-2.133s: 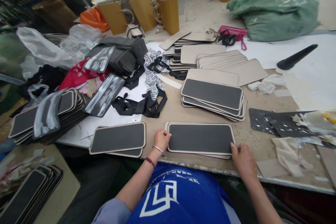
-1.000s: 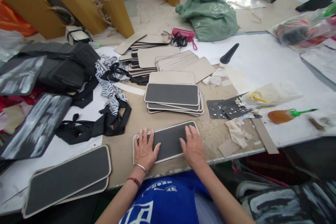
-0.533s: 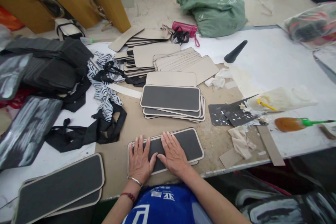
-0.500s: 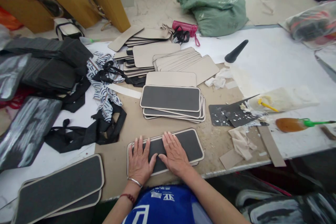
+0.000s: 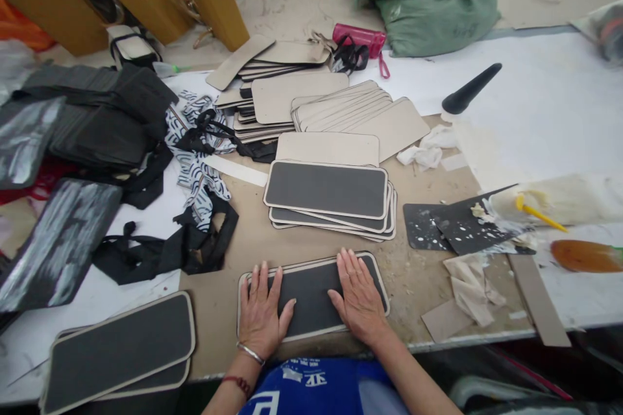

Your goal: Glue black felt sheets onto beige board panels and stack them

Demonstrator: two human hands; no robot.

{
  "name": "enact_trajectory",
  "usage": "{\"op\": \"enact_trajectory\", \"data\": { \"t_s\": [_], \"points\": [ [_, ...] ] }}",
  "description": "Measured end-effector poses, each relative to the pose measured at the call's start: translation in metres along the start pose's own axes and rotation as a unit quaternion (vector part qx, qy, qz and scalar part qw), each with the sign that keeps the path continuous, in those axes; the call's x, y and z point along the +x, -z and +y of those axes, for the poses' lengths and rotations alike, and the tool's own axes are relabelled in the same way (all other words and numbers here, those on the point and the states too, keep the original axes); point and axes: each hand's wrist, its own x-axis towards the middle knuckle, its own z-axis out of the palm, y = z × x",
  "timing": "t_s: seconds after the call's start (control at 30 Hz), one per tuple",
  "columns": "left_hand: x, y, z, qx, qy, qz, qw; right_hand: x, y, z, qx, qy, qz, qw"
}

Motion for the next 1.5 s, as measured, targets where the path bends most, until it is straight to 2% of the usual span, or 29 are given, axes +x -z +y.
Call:
{"op": "enact_trajectory", "data": {
  "t_s": [0.13, 0.37, 0.47, 0.57, 0.67, 0.8, 0.87, 0.93, 1.0, 1.07, 1.13, 1.17, 1.37, 1.5],
  "points": [
    [-0.001, 0.0, 0.0, 0.007, -0.006, 0.004, 1.0, -0.003, -0.003, 0.009, -0.019, -0.003, 0.013, 1.0],
    [-0.001, 0.002, 0.0, -0.004, -0.002, 0.026, 1.0, -0.03, 0.002, 0.062, -0.045, -0.072, 0.093, 0.992],
    [-0.001, 0.002, 0.001, -0.012, 0.001, 0.035, 0.999, -0.044, 0.009, 0.072, -0.016, -0.088, 0.11, 0.99],
    [-0.003, 0.002, 0.002, -0.014, 0.002, 0.044, 0.999, -0.051, 0.014, 0.067, 0.038, -0.091, 0.115, 0.989],
    [-0.003, 0.001, 0.003, -0.015, 0.004, 0.053, 0.998, -0.052, 0.019, 0.057, 0.06, -0.121, 0.12, 0.984],
    [-0.004, 0.001, 0.004, -0.021, 0.012, 0.057, 0.998, -0.049, 0.031, 0.04, 0.081, -0.183, 0.116, 0.973],
    [-0.004, 0.002, 0.004, -0.029, 0.015, 0.058, 0.998, -0.046, 0.037, 0.032, 0.119, -0.242, 0.101, 0.958],
    [-0.004, 0.002, 0.005, -0.037, 0.015, 0.061, 0.997, -0.041, 0.043, 0.025, 0.186, -0.317, 0.074, 0.927],
    [-0.004, 0.003, 0.004, -0.042, 0.016, 0.063, 0.997, -0.035, 0.046, 0.021, 0.282, -0.384, 0.032, 0.879],
    [-0.004, 0.003, 0.004, -0.044, 0.016, 0.062, 0.997, -0.028, 0.048, 0.018, 0.414, -0.418, -0.013, 0.809],
    [-0.005, 0.003, 0.004, -0.047, 0.016, 0.061, 0.997, -0.021, 0.05, 0.017, 0.532, -0.422, -0.04, 0.733],
    [-0.005, 0.003, 0.003, -0.049, 0.016, 0.06, 0.997, -0.016, 0.051, 0.017, 0.571, -0.419, -0.046, 0.705],
    [-0.005, 0.002, 0.003, -0.064, 0.019, 0.061, 0.996, 0.009, 0.063, 0.021, 0.69, -0.416, -0.113, 0.581],
    [-0.005, 0.002, 0.003, -0.071, 0.032, 0.062, 0.995, 0.016, 0.06, 0.024, 0.714, -0.422, -0.126, 0.544]
  ]
}}
